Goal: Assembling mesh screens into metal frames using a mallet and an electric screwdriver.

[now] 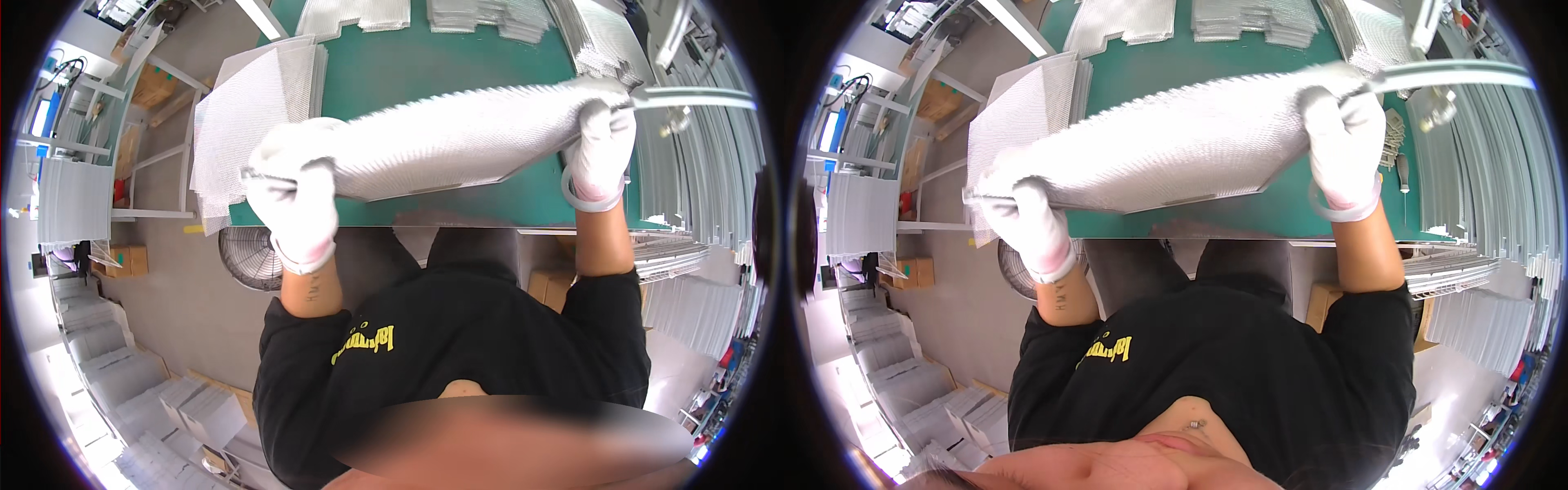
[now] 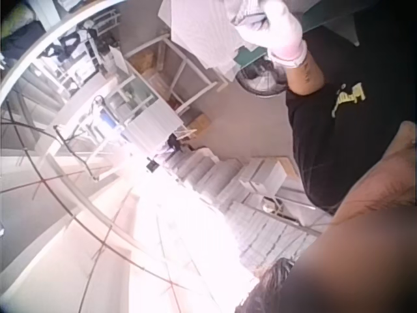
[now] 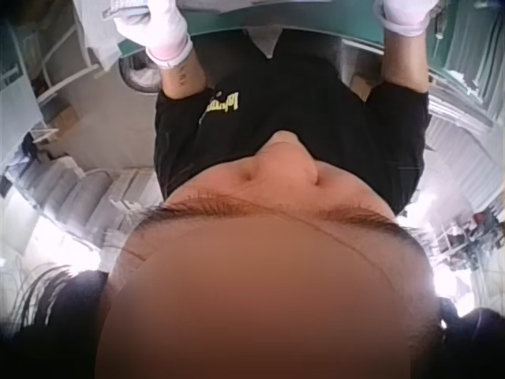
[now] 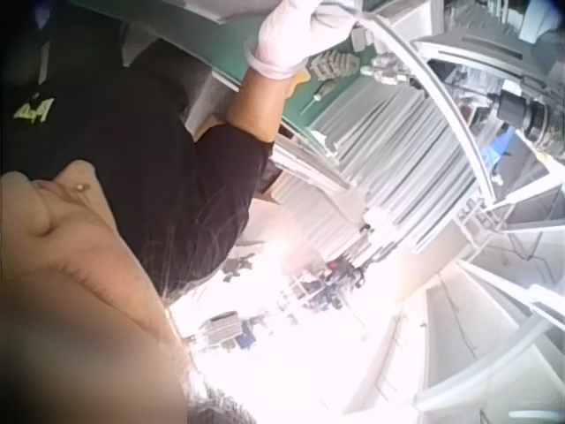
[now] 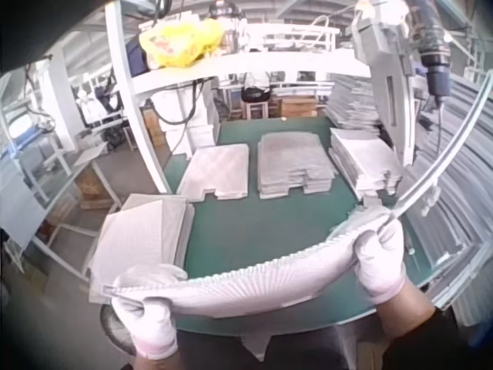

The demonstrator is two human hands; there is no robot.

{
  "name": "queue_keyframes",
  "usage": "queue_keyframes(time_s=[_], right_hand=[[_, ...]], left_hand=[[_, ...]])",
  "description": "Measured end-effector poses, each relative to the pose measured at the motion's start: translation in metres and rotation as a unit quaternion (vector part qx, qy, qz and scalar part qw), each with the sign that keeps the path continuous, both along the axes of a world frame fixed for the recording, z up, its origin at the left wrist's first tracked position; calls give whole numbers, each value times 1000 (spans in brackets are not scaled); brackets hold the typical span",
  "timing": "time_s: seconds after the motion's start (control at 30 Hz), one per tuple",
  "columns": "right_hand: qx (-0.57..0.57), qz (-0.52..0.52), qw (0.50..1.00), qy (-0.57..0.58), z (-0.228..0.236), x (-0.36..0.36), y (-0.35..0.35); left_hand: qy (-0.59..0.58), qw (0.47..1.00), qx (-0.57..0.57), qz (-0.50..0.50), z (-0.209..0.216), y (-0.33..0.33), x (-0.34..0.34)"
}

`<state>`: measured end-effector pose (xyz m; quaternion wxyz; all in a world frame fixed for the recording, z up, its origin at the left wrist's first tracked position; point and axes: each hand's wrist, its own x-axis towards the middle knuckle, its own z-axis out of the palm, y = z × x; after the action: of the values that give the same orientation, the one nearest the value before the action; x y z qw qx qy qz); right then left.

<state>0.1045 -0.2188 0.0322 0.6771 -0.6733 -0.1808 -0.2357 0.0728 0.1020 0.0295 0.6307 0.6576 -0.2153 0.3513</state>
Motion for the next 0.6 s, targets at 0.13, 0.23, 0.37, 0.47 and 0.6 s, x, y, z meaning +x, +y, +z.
queue_keyframes(time_s=[0.13, 0.23, 0.37, 0.47, 0.6], right_hand=[[39, 0, 998, -51, -14, -15, -1], [51, -81, 993, -76, -12, -25, 11], [94, -133, 978, -130, 19, -31, 39], [5, -95, 979, -179, 22, -21, 25], [-213, 19, 957, -197, 60, -19, -7]], left_hand=[[-45, 998, -23, -26, -4, -10, -4], [-77, 987, -94, -103, -7, -11, -4], [-48, 992, -74, -87, -8, -5, -1], [-18, 997, -53, -62, -10, 0, 2], [-31, 991, -81, -103, -10, 2, 2]])
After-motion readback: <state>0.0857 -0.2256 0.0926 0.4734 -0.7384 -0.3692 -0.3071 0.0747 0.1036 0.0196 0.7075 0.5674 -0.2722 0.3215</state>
